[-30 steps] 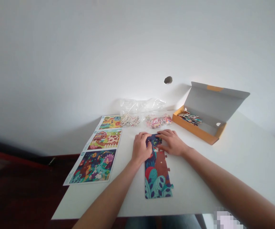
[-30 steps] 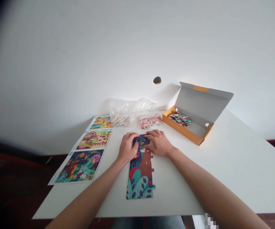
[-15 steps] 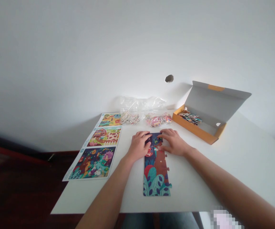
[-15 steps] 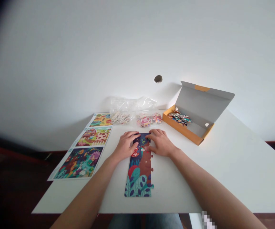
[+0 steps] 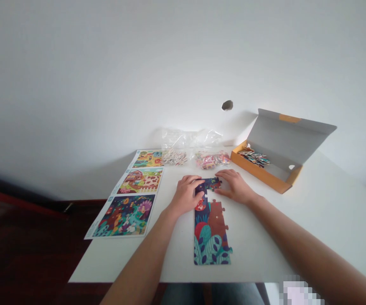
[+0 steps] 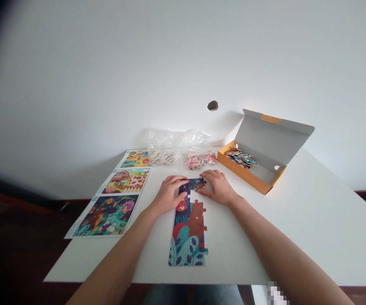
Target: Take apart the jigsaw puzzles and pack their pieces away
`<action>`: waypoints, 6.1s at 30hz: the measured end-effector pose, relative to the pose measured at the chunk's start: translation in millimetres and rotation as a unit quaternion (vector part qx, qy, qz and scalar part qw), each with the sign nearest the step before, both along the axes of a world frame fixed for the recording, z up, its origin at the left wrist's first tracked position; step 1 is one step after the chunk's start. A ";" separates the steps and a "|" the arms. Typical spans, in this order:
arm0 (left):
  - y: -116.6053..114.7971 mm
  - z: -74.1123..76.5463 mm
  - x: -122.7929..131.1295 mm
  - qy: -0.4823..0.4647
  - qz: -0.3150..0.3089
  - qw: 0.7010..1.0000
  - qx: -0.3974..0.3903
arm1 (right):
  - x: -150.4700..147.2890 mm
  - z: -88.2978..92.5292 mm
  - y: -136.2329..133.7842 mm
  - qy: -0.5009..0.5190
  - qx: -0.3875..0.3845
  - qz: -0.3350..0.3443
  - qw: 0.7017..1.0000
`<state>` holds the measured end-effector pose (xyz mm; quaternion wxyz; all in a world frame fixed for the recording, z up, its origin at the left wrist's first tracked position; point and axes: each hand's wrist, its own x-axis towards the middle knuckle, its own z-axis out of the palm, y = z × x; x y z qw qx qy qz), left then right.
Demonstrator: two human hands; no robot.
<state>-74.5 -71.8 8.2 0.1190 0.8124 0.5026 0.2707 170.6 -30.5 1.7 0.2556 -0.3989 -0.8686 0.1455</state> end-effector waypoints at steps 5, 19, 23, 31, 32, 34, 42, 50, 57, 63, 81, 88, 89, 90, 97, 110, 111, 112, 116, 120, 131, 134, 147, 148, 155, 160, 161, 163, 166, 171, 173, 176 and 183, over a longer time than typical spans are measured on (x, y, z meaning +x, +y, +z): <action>0.4 0.8 2.9 -0.018 0.002 1.000 -0.009 | -7.0 2.4 -2.6 -0.039 0.006 0.016 0.999; 3.4 -3.9 5.8 -0.054 0.023 0.998 0.004 | 0.8 -1.3 4.6 0.038 -0.014 0.062 0.997; 9.3 -9.9 5.2 -0.160 0.056 0.985 -0.030 | -2.0 0.9 0.6 0.091 -0.043 0.095 0.990; 10.9 -8.3 8.3 -0.367 0.093 0.912 -0.157 | -10.6 0.9 -6.4 0.190 -0.119 0.064 0.973; 10.7 -7.1 8.8 -0.370 0.094 0.910 -0.159 | -11.2 0.2 -6.8 0.202 -0.139 0.056 0.968; 10.4 -5.3 9.5 -0.369 0.096 0.910 -0.160 | -12.9 -1.0 -8.1 0.214 -0.169 0.035 0.961; 12.0 -11.8 8.0 -0.389 0.099 0.901 -0.166 | -18.1 -3.4 -13.6 0.291 -0.230 0.002 0.929; 11.8 -12.7 10.8 -0.417 0.117 0.885 -0.171 | -19.6 -2.2 -11.7 0.408 -0.275 -0.017 0.871; 8.1 -9.7 17.8 -0.447 0.038 0.870 -0.206 | -34.6 0.0 -20.0 0.290 -0.161 -0.047 0.942; 10.4 -12.2 21.3 -0.465 0.052 0.854 -0.227 | -38.0 0.6 -20.8 0.217 -0.086 -0.069 0.970; 11.6 -3.6 18.4 -0.622 0.115 0.758 -0.159 | -35.2 7.6 -29.3 0.311 -0.238 0.054 0.919; 6.6 -9.6 22.8 -0.471 0.006 0.869 -0.154 | -27.8 9.6 -22.8 0.279 -0.028 -0.056 0.958; 6.5 -11.2 23.1 -0.461 -0.006 0.874 -0.151 | -27.2 10.0 -22.6 0.268 -0.011 -0.049 0.962; 6.5 -12.8 23.1 -0.449 -0.014 0.881 -0.146 | -26.8 10.0 -22.4 0.257 0.002 -0.041 0.965; 0.6 -10.5 23.1 -0.361 -0.047 0.921 -0.137 | -26.9 4.2 -18.9 0.145 -0.034 -0.018 0.989; 10.3 -18.6 16.1 -0.386 0.073 0.913 -0.107 | -18.1 35.6 -53.8 -0.102 -0.072 0.031 0.992; 10.9 -19.1 15.0 -0.393 0.079 0.909 -0.108 | -16.6 37.4 -55.3 -0.120 -0.078 0.069 0.987; 11.1 -19.2 14.3 -0.396 0.080 0.908 -0.110 | -15.2 38.2 -55.1 -0.131 -0.081 0.089 0.984; 9.6 -17.9 14.4 -0.380 0.070 0.915 -0.116 | -8.5 32.5 -42.0 -0.136 -0.077 0.024 0.987; 6.9 -14.1 15.9 -0.365 0.061 0.921 -0.126 | -0.9 25.4 -28.3 -0.137 -0.067 -0.046 0.987; -1.4 8.7 17.4 -0.456 -0.009 0.845 -0.280 | -5.1 17.4 -24.2 -0.046 -0.148 -0.055 0.986; -0.5 7.3 19.5 -0.447 0.006 0.842 -0.302 | -6.9 18.3 -25.9 0.022 -0.161 -0.048 0.986; 9.8 -7.0 10.5 -0.405 0.076 0.897 -0.159 | -10.9 23.4 -30.1 0.175 -0.179 -0.002 0.968; 7.4 -5.1 13.2 -0.405 0.046 0.896 -0.179 | -13.1 21.9 -30.4 0.188 -0.177 -0.004 0.966; -1.7 1.4 24.7 -0.407 -0.080 0.870 -0.267 | -30.0 14.7 -31.2 0.167 -0.066 -0.006 0.984; 4.0 -2.4 20.3 -0.416 0.000 0.882 -0.221 | -24.4 17.6 -30.1 0.090 -0.043 -0.024 0.995; 5.6 -2.6 18.8 -0.416 0.025 0.888 -0.194 | -22.0 18.1 -30.0 0.049 -0.034 -0.027 0.998; 8.7 -3.5 15.9 -0.414 0.077 0.896 -0.141 | -18.0 18.4 -29.8 -0.037 -0.021 -0.032 0.999; 11.6 -7.0 12.8 -0.409 0.115 0.899 -0.104 | -15.7 17.2 -29.0 -0.102 -0.026 -0.049 0.993; 12.1 -10.1 11.6 -0.367 0.094 0.920 -0.100 | -18.2 12.0 -24.5 -0.074 -0.068 -0.052 0.994; 12.2 -9.1 11.6 -0.363 0.099 0.921 -0.105 | -19.4 9.7 -23.3 -0.048 -0.082 -0.046 0.994; 12.8 -7.7 11.9 -0.360 0.111 0.921 -0.102 | -21.0 7.7 -23.6 0.018 -0.088 -0.043 0.995; 7.1 -3.9 14.1 -0.374 0.045 0.909 -0.177 | -23.3 9.7 -25.9 0.105 -0.053 -0.006 0.993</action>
